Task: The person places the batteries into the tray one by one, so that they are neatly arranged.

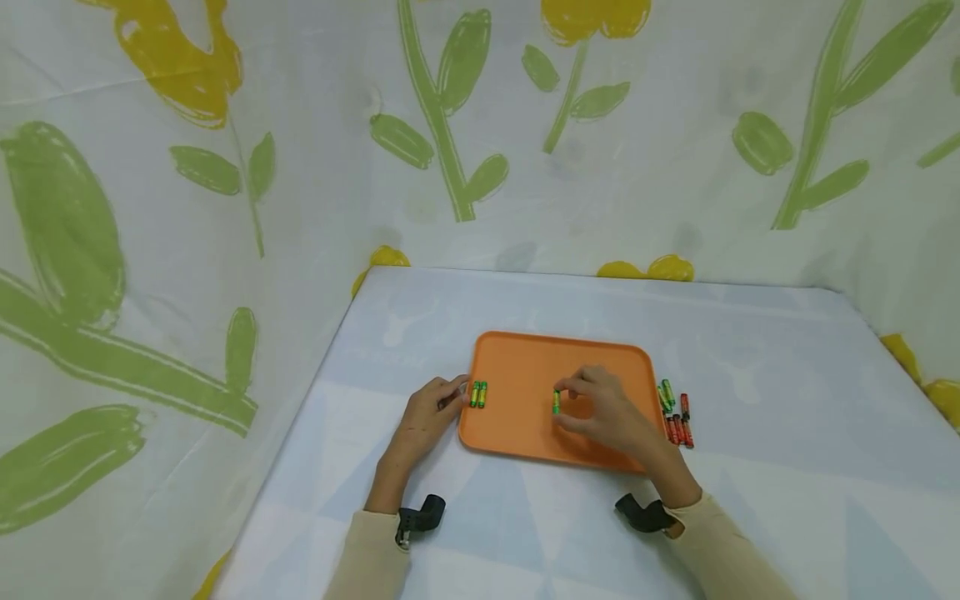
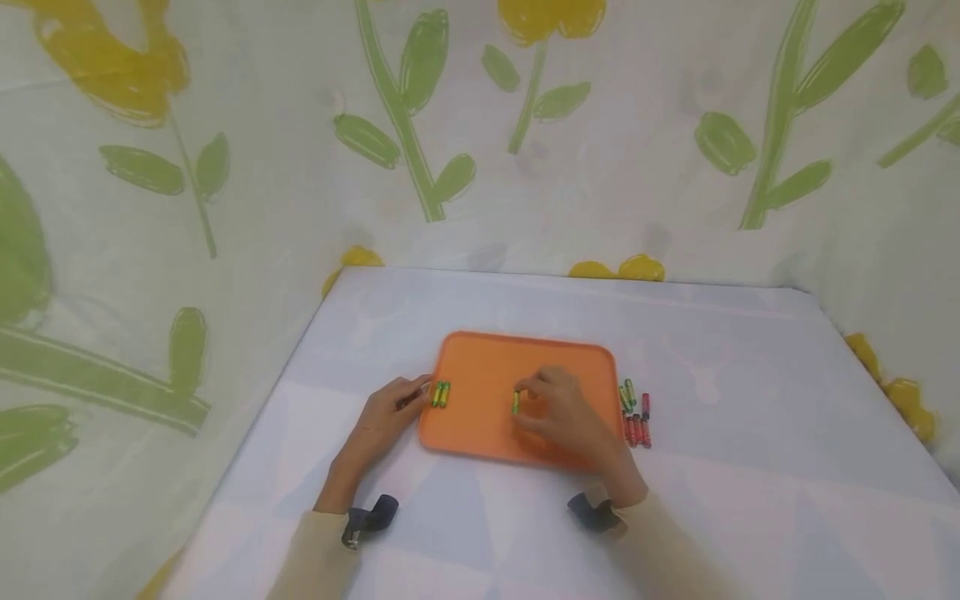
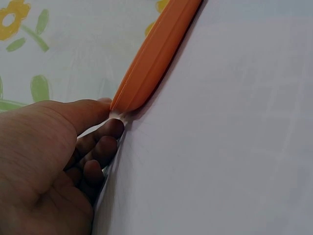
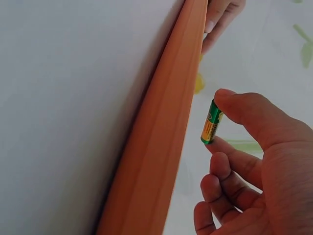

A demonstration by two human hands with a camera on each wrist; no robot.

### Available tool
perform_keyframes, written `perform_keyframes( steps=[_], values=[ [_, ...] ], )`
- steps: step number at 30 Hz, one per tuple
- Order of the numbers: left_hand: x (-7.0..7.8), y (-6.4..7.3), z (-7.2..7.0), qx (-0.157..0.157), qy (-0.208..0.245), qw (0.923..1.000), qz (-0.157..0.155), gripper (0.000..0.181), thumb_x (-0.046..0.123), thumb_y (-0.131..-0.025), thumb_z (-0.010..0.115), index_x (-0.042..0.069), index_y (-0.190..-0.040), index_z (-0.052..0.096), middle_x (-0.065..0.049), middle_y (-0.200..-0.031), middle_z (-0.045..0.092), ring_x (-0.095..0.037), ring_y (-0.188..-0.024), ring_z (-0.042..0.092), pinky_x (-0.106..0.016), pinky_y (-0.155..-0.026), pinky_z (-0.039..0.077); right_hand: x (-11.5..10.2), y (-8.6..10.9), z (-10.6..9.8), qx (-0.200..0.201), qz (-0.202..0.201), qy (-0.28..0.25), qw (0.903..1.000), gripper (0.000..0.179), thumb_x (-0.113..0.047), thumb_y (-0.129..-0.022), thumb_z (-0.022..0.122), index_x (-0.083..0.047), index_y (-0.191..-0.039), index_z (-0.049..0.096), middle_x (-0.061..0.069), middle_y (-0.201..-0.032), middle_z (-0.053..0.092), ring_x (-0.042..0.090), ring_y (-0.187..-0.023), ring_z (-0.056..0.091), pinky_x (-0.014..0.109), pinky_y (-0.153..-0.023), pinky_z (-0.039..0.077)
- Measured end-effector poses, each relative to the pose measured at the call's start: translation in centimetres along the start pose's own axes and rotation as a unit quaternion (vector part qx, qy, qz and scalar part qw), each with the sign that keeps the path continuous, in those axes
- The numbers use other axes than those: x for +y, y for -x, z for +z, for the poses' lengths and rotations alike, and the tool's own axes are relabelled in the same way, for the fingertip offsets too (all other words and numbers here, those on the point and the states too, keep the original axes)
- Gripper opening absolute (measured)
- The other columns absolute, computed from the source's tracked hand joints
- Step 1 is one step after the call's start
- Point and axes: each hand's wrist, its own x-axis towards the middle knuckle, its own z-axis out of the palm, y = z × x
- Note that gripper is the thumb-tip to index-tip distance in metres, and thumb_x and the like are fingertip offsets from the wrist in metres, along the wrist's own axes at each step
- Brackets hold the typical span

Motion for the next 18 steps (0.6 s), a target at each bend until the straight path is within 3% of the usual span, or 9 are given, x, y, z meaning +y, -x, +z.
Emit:
perform_keyframes(
  steps=[8,18],
  values=[
    [0.1,-0.2,0.1,-0.002,0.009,0.9999,0.013,0.040,0.016,-0.099,0.065,0.006,-0.138,0.062,-0.001,-0.092,0.057,-0.014,-0.079,0.048,-0.028,-0.069,0.042,-0.9,-0.7,0.8,0.002,0.012,-0.005,0.9999,0.037,-0.020,-0.082,0.085,-0.006,-0.113,0.071,-0.002,-0.095,0.052,0.017,-0.092,0.045,0.045,-0.082,0.033],
    [0.0,-0.1,-0.1,-0.001,-0.002,1.0000,0.009,0.039,0.017,-0.099,0.065,0.008,-0.138,0.062,0.001,-0.091,0.056,-0.013,-0.078,0.048,-0.027,-0.067,0.041,-1.4,-1.9,2.0,-0.003,0.002,-0.027,0.9996,0.039,-0.023,-0.082,0.085,-0.006,-0.114,0.072,0.000,-0.096,0.054,0.017,-0.093,0.046,0.044,-0.084,0.032]
  ],
)
